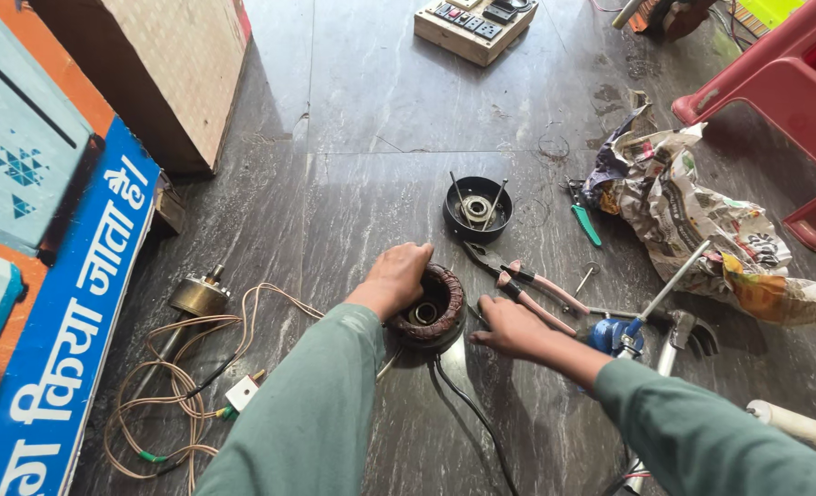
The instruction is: The person assembles an electric motor by inserting a bearing into the stator, fitting the end cap, and securing it with screws. They then insert the rotor into the stator and tighten the assembly.
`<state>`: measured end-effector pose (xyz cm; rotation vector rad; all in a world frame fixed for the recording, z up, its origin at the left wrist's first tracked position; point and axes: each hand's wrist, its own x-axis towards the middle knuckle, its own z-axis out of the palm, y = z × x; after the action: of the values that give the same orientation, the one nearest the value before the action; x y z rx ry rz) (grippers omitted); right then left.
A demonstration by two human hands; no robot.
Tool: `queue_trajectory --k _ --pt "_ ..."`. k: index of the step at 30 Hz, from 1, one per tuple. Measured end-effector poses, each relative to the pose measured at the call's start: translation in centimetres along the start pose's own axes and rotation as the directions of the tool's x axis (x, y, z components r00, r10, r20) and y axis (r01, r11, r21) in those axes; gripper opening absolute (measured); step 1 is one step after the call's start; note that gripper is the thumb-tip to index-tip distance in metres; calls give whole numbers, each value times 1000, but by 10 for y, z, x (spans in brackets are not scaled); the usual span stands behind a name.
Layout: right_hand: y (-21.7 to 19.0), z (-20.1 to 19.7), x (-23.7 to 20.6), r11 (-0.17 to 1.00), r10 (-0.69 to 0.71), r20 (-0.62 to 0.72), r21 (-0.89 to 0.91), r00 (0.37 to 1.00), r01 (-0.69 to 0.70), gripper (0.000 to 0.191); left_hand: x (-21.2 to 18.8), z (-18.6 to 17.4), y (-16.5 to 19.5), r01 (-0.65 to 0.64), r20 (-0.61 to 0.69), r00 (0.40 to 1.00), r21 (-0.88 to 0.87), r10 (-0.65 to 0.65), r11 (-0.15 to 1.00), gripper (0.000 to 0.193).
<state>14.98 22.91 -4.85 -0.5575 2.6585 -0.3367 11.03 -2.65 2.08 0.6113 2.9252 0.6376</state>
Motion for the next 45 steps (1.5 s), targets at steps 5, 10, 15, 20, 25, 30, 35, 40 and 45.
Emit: queue_trajectory --k 5,10,15,20,25,30,35,40,45 --pt "-7 23 11 993 -49 -139 99 989 63 26 1 -1 -2 23 15 1000 -13 -23 1000 32" --pt "5 18 31 961 158 13 228 987 -157 35 -1 9 -8 34 -29 999 -55 -36 998 29" --pt "14 -6 15 542 252 252 763 935 -351 22 1 14 -11 79 -35 996 -72 -82 994 29" --pt "10 -23 -3 366 285 301 844 910 -393 22 -3 11 -12 85 -10 996 -55 -86 995 29" --pt "0 -39 -13 554 208 67 814 976 -175 17 -4 9 -10 117 7 993 -34 -117 993 32" --pt "-14 -53 -16 764 309 -104 618 945 -182 22 -4 13 -12 118 0 993 -26 -118 993 33" --pt "-17 -47 -18 880 260 98 387 961 -277 29 -3 12 -12 99 4 995 1 -99 995 32" --pt "-14 -38 -18 903 182 -2 396 983 -167 26 -1 5 -9 134 77 988 36 -136 990 30" --pt "-5 -37 -1 750 392 53 561 919 -352 24 -1 16 -1 471 60 882 -138 -467 871 28"
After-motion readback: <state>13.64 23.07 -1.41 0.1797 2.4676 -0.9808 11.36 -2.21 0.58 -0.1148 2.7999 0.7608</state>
